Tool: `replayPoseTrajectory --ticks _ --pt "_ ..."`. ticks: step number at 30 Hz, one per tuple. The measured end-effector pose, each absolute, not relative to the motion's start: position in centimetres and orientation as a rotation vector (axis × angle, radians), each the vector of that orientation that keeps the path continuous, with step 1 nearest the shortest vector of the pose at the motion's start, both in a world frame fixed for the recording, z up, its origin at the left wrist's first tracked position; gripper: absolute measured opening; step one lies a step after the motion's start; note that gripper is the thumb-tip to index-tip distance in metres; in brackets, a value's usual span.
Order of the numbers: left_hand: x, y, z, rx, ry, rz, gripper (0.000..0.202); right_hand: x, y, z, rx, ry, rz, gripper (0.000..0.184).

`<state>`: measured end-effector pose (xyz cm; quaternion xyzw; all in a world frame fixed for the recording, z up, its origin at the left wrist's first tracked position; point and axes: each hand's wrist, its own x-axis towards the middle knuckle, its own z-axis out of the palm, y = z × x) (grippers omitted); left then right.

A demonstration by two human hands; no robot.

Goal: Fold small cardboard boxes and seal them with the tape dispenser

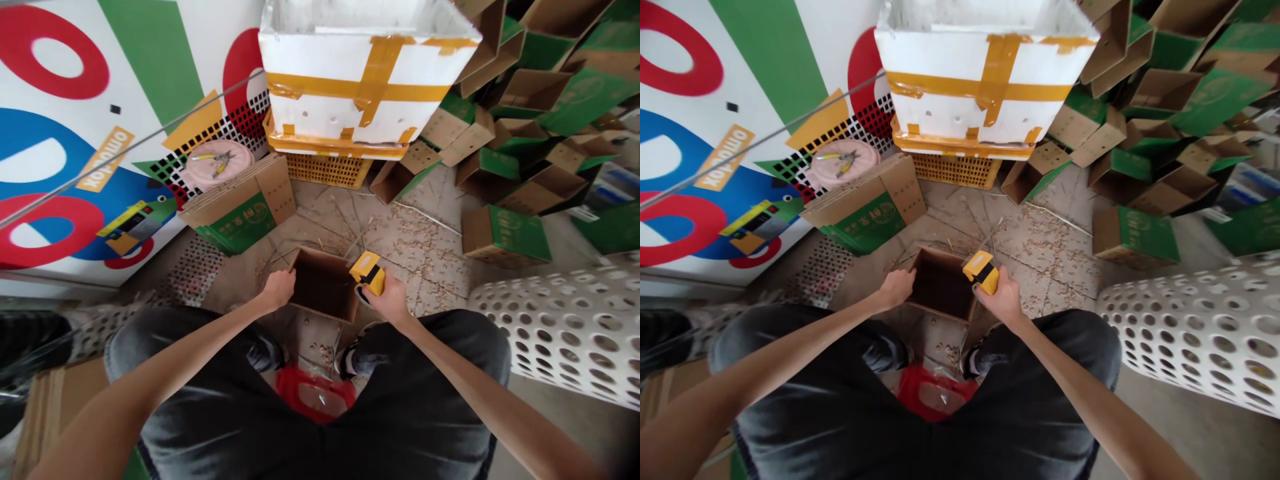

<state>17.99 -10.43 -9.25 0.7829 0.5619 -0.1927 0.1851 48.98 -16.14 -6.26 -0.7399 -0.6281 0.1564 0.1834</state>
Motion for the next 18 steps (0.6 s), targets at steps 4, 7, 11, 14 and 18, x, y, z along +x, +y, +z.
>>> replayPoseTrajectory --ticks 4,7,11,14,18 --pt "21.2 -10.2 -9.3 2.190 1.441 -0.561 0.035 48.2 -16.2 -5.5 -2.128 -1.923 0.416 0.049" --pt "21.3 -10.7 -9.4 2.206 1.332 -0.509 0.052 47.4 -16.3 -4.6 -2.161 -2.007 0.407 0.049" --pt "18.5 -12.7 -9.9 2.232 1.320 -0.369 0.062 45.9 -15.8 -3.8 -2.090 -2.116 0.397 0.050" --pt "17.5 -13.5 -9.9 2.381 1.288 -0.421 0.055 45.5 -15.1 -4.2 -2.036 -2.126 0.408 0.051" --pt "18.0 -12.7 -9.7 2.503 1.175 -0.479 0.050 46.5 -15.1 -5.8 -2.029 -1.962 0.457 0.051"
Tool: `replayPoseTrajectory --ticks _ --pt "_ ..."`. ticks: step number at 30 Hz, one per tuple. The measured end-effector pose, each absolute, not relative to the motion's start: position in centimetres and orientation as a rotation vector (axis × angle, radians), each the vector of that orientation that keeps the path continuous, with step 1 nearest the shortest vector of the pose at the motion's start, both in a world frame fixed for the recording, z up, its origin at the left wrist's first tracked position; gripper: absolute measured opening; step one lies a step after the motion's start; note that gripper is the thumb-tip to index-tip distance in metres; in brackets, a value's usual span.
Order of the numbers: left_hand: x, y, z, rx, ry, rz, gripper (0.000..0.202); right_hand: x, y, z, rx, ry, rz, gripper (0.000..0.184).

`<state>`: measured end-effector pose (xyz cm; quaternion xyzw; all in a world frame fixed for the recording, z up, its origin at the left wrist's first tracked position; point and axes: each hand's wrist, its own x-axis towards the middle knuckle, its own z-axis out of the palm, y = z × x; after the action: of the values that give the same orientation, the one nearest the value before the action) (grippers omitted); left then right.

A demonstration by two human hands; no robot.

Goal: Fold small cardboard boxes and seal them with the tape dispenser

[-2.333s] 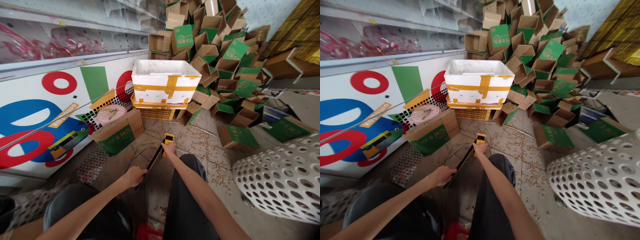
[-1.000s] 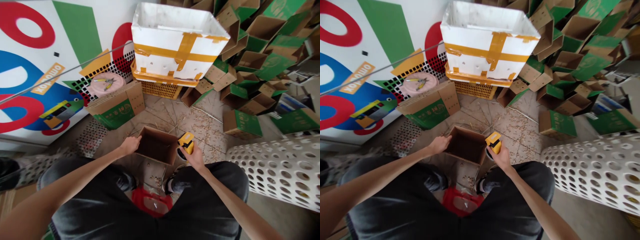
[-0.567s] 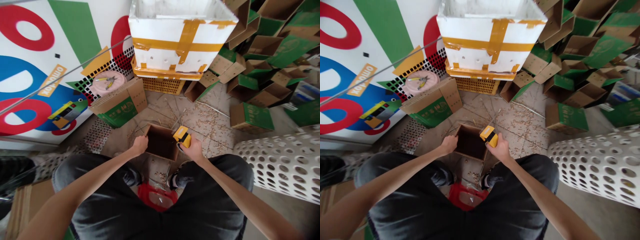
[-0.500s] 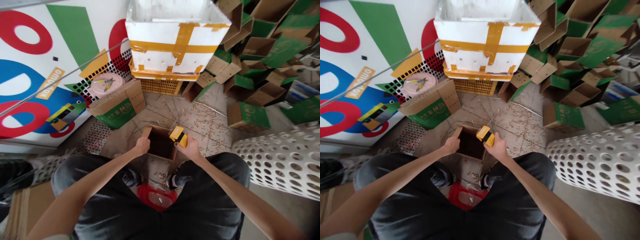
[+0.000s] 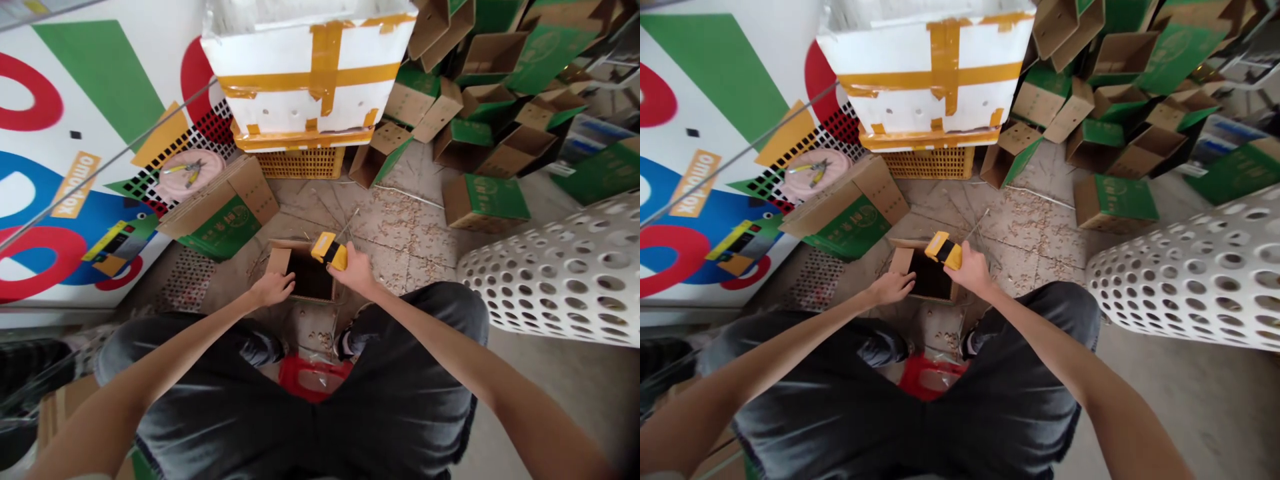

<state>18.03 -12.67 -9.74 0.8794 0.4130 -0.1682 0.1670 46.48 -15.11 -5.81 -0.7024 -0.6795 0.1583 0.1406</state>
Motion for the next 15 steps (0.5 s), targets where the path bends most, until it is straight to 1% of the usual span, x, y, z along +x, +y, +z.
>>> replayPoseTrajectory --ticks 4,7,10,15 --pt "18.3 -12.1 -9.7 2.507 1.139 -0.475 0.055 47.2 -15.7 -6.5 -2.057 -1.825 0.475 0.050" --pt "18.1 -12.1 -9.7 2.487 1.098 -0.462 0.059 46.5 -15.5 -5.7 -2.032 -1.897 0.473 0.047" --pt "18.1 -12.2 -9.9 2.496 1.083 -0.452 0.059 45.2 -14.9 -5.3 -1.979 -1.957 0.498 0.045" --pt "18.3 -11.9 -10.1 2.500 1.049 -0.441 0.054 43.1 -14.3 -8.0 -1.976 -1.885 0.596 0.043"
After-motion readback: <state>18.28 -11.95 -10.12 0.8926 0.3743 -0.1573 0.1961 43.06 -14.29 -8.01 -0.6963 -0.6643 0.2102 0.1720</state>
